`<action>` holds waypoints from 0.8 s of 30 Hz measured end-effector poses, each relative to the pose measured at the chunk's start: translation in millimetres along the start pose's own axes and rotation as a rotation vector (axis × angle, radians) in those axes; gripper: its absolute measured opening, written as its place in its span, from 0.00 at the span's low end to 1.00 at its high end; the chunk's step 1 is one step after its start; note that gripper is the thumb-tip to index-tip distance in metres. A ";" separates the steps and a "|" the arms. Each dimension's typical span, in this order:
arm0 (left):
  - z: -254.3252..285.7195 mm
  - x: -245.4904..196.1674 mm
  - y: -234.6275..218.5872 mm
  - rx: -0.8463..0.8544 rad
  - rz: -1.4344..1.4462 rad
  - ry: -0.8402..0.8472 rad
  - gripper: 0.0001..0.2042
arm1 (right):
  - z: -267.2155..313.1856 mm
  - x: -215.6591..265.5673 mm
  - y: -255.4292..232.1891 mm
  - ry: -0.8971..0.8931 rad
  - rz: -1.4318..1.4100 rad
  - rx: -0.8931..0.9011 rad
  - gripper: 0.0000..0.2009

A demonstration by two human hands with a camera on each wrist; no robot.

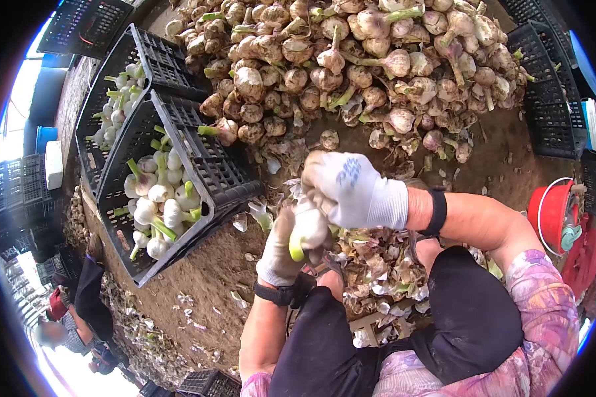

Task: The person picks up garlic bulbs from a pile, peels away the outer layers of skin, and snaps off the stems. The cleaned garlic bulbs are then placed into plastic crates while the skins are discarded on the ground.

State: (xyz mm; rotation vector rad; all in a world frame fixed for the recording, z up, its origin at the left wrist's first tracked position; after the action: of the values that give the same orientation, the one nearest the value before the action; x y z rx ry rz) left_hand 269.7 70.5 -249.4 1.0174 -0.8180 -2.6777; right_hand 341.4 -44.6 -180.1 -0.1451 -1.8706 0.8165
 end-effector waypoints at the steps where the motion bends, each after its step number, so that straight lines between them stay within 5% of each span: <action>1: 2.0 3.4 3.8 0.092 0.107 -0.050 0.30 | -4.6 -5.7 4.1 -0.004 -0.049 0.013 0.06; 6: 9.3 -2.2 13.9 0.212 -0.102 -0.004 0.28 | -16.4 -2.1 37.9 -0.077 -0.196 0.315 0.09; 8: 7.0 7.1 22.3 0.443 -0.042 -0.087 0.26 | -15.8 3.3 51.3 -0.143 -0.195 0.424 0.08; 9: 5.8 11.8 19.3 0.352 -0.061 -0.087 0.26 | -12.7 -1.8 56.4 -0.103 -0.131 0.510 0.11; 11: 4.6 20.7 18.6 0.173 -0.087 -0.202 0.32 | -9.2 -8.6 41.7 -0.087 -0.093 0.391 0.12; 12: -1.6 27.9 15.2 0.249 -0.046 -0.195 0.31 | -5.3 -12.2 33.4 -0.081 -0.076 0.331 0.12; 14: -14.9 26.2 10.5 0.115 0.078 -0.055 0.30 | -2.3 -3.9 -7.1 -0.042 -0.168 0.138 0.20; 16: -16.0 18.6 -0.1 -0.042 0.093 -0.127 0.30 | 9.9 10.5 -17.2 -0.018 -0.220 0.222 0.29; 18: -22.2 11.2 11.7 0.027 0.245 -0.058 0.31 | 19.8 20.5 -9.3 -0.034 -0.373 0.211 0.23; 20: -24.0 7.2 19.6 0.143 0.334 -0.010 0.32 | 24.7 2.4 -3.3 0.027 -0.444 0.118 0.18; 22: -19.7 -12.9 40.3 0.170 0.286 0.083 0.36 | 28.9 -28.9 11.9 0.430 -1.109 0.057 0.16; 24: -23.6 -8.9 25.7 0.094 0.365 0.131 0.30 | 31.5 -32.5 9.1 0.636 -1.310 0.081 0.18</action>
State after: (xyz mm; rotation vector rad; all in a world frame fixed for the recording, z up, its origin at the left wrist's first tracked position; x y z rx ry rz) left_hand 290.9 41.7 -244.9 0.9455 -1.0008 -2.2621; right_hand 326.8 -67.1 -217.7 0.7284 -0.9670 -0.0982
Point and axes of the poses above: each hand's wrist, its own z-axis away from the middle knuckle, its own y-axis out of the palm, x = y × z, the point moved 8 cm from there along -z, towards the middle knuckle, and after that the axes turned 3 degrees about -z, right-handed, at the moved point
